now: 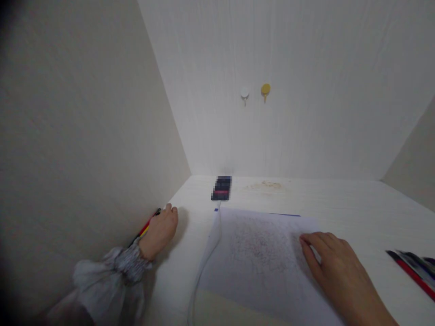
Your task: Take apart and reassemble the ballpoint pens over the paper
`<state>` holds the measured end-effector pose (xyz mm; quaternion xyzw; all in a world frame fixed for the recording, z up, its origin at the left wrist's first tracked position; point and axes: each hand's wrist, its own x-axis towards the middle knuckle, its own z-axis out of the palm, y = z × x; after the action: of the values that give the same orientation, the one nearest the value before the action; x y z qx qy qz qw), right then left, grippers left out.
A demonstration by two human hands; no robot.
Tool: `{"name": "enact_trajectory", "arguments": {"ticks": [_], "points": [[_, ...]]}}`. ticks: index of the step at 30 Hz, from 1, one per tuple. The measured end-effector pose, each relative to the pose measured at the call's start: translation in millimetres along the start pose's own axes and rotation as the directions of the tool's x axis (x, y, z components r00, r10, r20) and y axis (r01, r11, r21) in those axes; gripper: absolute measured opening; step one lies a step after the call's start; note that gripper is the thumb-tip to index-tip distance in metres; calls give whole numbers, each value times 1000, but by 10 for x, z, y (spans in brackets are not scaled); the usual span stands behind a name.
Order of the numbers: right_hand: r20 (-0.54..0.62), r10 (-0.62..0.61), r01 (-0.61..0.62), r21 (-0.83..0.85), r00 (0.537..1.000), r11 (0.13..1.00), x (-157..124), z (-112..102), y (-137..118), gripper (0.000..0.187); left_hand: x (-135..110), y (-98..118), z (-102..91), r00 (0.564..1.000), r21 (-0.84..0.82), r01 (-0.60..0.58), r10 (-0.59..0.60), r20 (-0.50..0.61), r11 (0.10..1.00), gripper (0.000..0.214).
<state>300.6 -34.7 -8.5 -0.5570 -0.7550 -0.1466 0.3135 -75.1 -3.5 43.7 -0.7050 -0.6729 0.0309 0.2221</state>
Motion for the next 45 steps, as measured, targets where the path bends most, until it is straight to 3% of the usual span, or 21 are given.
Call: {"name": "enact_trajectory", "arguments": {"ticks": [5,9,15,22,26,30,32,35,38,41,43,45], "points": [[31,26,-26,16,999,1000,-34,-32,-41,35,61,-89,121,997,-1,-58,58,57,998,27],[39,27,-28,43,999,999,-41,-22,-61,33,98,-108,209,999,5,-53,53,14,999,27],[20,-30,28,77,999,997,-50,1,-94,32,115,-113,279,996,-4,-77,77,54,997,28],[29,13,-16,119,999,993,-75,7,-108,33,78,169,137,989,-118,-109,119,83,987,27],[40,45,-51,162,998,986,-20,-42,-179,31,7,421,31,979,-214,-202,198,-38,956,25],[95,86,-109,264,992,958,39,-69,-345,27,-93,633,-114,912,-318,-408,363,-193,856,21],[194,102,-167,352,976,921,74,-99,-486,24,-139,726,-212,835,-380,-550,480,-269,743,22],[365,100,-284,497,926,820,138,-162,-759,23,-193,869,-332,757,-446,-652,556,-343,613,23],[469,34,-355,617,883,703,190,-169,-1018,25,-237,997,-366,728,-549,-679,548,-412,488,24],[496,-38,-375,703,867,604,196,-85,-1164,23,-262,1058,-316,688,-611,-708,538,-486,353,23],[511,-38,-402,719,859,568,178,-16,-1198,23,-263,1060,-256,646,-601,-744,545,-535,292,19],[524,-17,-427,713,852,556,158,30,-1200,22,-256,1044,-192,636,-594,-759,503,-586,267,12]]}}
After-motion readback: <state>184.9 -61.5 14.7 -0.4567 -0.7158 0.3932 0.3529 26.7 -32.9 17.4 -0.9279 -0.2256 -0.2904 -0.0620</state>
